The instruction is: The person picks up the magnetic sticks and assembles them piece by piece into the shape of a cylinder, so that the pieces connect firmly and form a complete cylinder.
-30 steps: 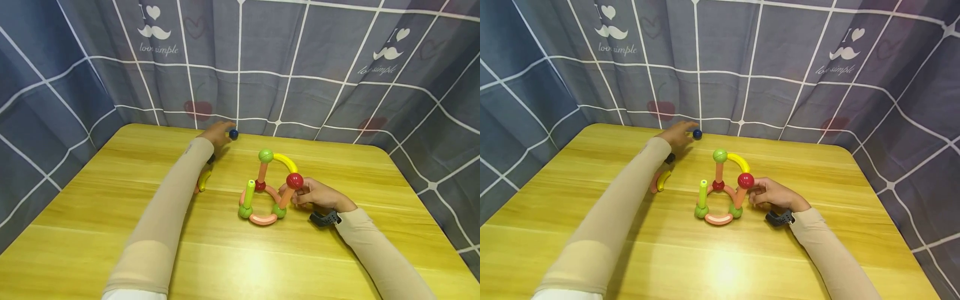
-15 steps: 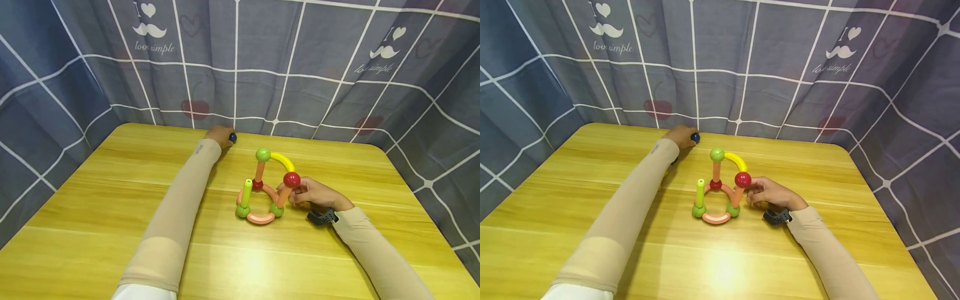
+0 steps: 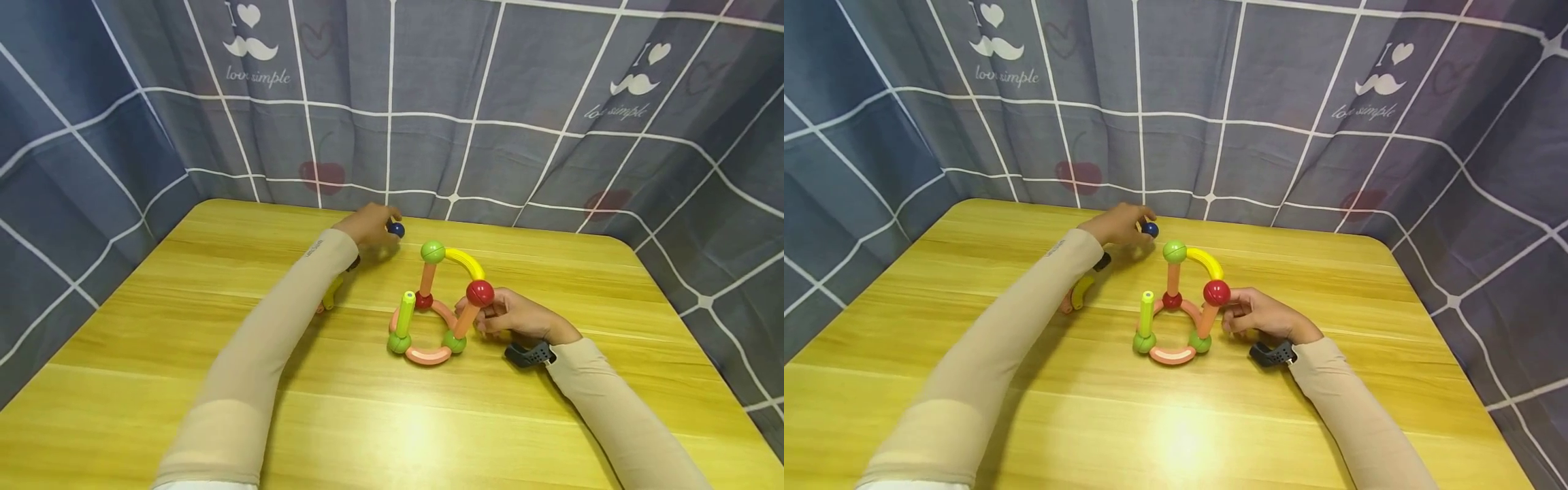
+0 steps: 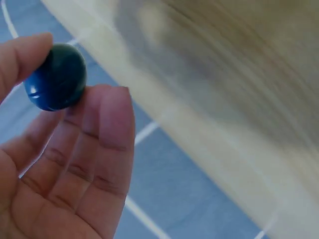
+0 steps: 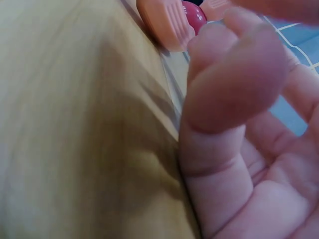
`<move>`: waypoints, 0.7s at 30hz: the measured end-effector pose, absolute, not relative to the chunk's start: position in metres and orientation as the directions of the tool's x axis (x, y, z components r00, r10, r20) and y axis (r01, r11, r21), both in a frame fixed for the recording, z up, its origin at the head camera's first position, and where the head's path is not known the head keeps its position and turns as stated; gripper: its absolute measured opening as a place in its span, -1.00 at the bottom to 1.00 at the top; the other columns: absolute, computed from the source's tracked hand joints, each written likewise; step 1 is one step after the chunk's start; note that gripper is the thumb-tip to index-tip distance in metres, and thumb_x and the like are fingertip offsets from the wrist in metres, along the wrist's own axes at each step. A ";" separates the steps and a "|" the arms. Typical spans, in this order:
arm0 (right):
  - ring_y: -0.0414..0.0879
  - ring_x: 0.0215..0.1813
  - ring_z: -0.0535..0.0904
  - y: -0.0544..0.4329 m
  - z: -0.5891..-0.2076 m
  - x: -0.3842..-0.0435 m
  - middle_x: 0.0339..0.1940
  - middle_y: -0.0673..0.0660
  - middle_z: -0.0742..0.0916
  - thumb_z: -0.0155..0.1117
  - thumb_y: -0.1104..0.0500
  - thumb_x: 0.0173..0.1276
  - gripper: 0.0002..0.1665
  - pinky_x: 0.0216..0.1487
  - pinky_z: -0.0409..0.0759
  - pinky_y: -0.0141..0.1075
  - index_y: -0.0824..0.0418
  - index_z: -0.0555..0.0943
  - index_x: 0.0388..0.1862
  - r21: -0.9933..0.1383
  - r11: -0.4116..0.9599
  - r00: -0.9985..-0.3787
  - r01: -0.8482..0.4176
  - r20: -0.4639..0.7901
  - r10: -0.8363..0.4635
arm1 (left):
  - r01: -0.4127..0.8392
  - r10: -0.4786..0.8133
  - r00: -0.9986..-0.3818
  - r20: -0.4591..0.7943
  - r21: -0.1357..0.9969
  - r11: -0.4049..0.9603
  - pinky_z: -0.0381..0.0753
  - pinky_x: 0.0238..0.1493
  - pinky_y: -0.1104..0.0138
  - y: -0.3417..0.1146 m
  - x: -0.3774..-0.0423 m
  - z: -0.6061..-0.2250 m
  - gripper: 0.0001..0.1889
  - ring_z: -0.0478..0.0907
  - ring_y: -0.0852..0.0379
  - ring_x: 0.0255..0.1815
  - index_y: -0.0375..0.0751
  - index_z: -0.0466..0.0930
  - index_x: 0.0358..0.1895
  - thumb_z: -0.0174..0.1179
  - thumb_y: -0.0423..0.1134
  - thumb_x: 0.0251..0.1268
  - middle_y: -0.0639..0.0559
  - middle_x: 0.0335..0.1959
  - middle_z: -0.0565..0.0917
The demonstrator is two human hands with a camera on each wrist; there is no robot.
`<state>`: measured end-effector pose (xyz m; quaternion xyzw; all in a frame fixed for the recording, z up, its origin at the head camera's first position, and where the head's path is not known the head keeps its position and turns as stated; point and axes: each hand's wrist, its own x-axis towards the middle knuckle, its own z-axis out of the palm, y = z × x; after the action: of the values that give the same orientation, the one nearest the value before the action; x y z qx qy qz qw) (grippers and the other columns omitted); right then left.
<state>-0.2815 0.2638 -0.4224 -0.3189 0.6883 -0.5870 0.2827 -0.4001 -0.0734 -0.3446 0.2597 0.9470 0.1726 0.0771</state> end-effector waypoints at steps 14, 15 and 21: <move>-0.19 0.08 0.64 0.260 -0.420 -0.282 0.22 0.07 0.80 0.36 0.48 0.40 -0.46 0.16 0.58 -0.31 0.10 0.74 0.28 -0.984 0.037 -0.617 -0.177 0.081 -0.783 | 0.540 0.563 -0.806 0.180 0.611 0.578 0.67 0.15 0.04 -0.109 -0.319 -0.307 -0.57 0.71 -0.06 0.05 -0.24 0.65 0.30 0.45 -0.15 0.50 -0.12 0.01 0.78; -0.20 0.07 0.64 0.260 -0.420 -0.281 0.22 0.07 0.79 0.37 0.47 0.40 -0.46 0.15 0.58 -0.32 0.09 0.74 0.28 -0.983 0.041 -0.618 -0.182 0.082 -0.782 | 0.540 0.564 -0.802 0.194 0.638 0.549 0.68 0.11 0.04 -0.110 -0.314 -0.306 -0.57 0.71 -0.05 0.03 -0.23 0.65 0.30 0.45 -0.16 0.50 -0.10 -0.01 0.77; -0.21 -0.02 0.59 0.258 -0.417 -0.278 0.19 0.10 0.81 0.43 0.42 0.41 -0.49 0.05 0.57 -0.35 0.10 0.74 0.28 -0.979 0.061 -0.627 -0.195 0.076 -0.775 | 0.557 0.583 -0.764 0.277 0.739 0.379 0.76 -0.10 0.16 -0.107 -0.279 -0.310 -0.59 0.72 0.01 -0.04 -0.27 0.67 0.33 0.43 -0.27 0.50 -0.06 -0.06 0.76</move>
<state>-0.2779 0.2577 -0.4166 -0.3540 0.6852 -0.5865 0.2475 -0.2794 -0.1075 -0.3100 0.3434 0.8302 0.4390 0.0149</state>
